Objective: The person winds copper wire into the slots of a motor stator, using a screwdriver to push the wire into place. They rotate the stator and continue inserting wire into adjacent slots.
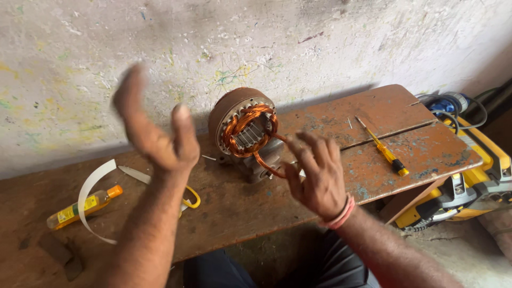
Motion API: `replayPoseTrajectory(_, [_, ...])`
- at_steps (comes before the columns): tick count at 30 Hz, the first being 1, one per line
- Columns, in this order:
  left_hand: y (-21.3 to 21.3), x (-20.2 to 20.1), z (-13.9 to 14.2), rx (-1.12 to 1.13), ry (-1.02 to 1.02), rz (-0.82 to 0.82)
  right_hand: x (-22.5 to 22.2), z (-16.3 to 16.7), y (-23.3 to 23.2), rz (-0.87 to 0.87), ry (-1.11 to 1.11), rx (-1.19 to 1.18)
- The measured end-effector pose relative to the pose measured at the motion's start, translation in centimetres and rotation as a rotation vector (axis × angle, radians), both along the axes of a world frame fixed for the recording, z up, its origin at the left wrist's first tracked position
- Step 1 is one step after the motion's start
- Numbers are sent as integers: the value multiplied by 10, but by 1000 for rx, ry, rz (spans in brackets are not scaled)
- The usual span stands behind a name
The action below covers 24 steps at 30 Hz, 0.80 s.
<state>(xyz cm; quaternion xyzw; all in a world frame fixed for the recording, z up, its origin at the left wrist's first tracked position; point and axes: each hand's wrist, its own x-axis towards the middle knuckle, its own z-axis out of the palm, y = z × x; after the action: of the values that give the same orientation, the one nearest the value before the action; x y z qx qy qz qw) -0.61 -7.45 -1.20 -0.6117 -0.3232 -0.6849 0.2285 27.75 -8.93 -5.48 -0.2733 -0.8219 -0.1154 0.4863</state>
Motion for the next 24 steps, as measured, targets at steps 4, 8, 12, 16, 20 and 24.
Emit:
replayPoseTrajectory(4, [46, -12, 22, -428, 16, -109, 0, 4, 16, -37, -130, -79])
replayPoseTrajectory(8, [100, -28, 7, -1197, -280, -416, -13, 4, 26, 29, -158, -174])
replayPoseTrajectory(12, [122, -32, -21, -1572, -48, -722, -21, 7, 36, 182, 30, -364])
replayPoseTrajectory(16, [125, -17, -24, -1572, 119, -919, -25, 10, 36, 265, 175, -536])
replayPoseTrajectory(20, [120, 7, -21, -1449, 184, -1058, -26, 12, 36, 251, 215, -679])
replayPoseTrajectory(24, [114, 19, -21, -1372, 194, -1091, -19, 11, 38, 167, 73, -439])
